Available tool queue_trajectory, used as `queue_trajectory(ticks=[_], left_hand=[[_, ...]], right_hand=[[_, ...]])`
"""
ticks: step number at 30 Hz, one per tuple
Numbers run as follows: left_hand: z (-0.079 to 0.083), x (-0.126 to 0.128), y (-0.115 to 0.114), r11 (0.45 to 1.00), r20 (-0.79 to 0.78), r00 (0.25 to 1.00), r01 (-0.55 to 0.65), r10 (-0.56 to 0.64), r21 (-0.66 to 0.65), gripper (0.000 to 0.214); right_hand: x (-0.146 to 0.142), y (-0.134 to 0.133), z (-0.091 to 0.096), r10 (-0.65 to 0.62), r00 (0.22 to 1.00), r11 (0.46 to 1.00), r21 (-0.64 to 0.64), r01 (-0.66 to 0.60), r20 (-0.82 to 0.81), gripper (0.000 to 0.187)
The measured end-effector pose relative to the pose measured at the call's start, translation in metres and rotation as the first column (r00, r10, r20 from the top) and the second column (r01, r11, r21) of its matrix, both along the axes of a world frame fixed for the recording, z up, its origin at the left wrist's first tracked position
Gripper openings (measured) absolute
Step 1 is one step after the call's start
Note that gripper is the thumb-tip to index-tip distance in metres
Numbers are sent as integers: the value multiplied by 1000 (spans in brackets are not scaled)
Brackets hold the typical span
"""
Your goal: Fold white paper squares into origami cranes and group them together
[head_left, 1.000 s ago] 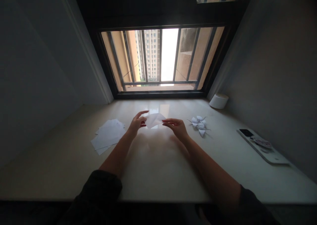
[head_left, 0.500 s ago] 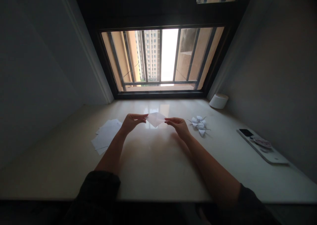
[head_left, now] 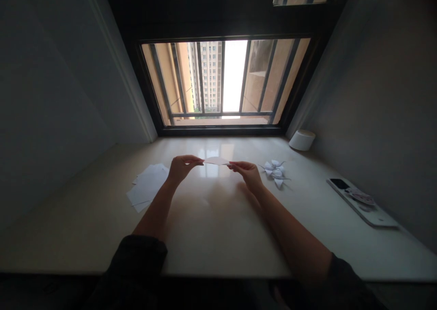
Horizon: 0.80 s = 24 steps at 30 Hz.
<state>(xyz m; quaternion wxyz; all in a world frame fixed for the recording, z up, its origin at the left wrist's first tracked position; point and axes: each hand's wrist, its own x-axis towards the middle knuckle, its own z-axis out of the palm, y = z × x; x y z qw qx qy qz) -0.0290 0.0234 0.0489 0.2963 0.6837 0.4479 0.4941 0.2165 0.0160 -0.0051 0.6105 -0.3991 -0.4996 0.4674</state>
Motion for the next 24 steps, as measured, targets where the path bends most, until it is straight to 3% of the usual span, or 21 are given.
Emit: queue_trajectory(ticks=[4, 9, 15, 24], left_hand=[[-8, 10, 3, 996, 208, 977, -35, 52, -86, 25], [-23, 28, 5, 965, 432, 888, -46, 158, -258, 34], [-33, 48, -3, 955, 467, 850, -131, 246, -266, 36], [-42, 55, 0, 947, 581, 779, -50, 235, -316, 34]], right_hand=[[0, -1, 1, -60, 998, 998, -18, 60, -14, 27], [-2, 2, -2, -146, 987, 989, -37, 144, -68, 24], [-4, 8, -8, -217, 941, 974, -115, 193, -259, 24], [-5, 7, -5, -233, 915, 970, -150, 193, -330, 23]])
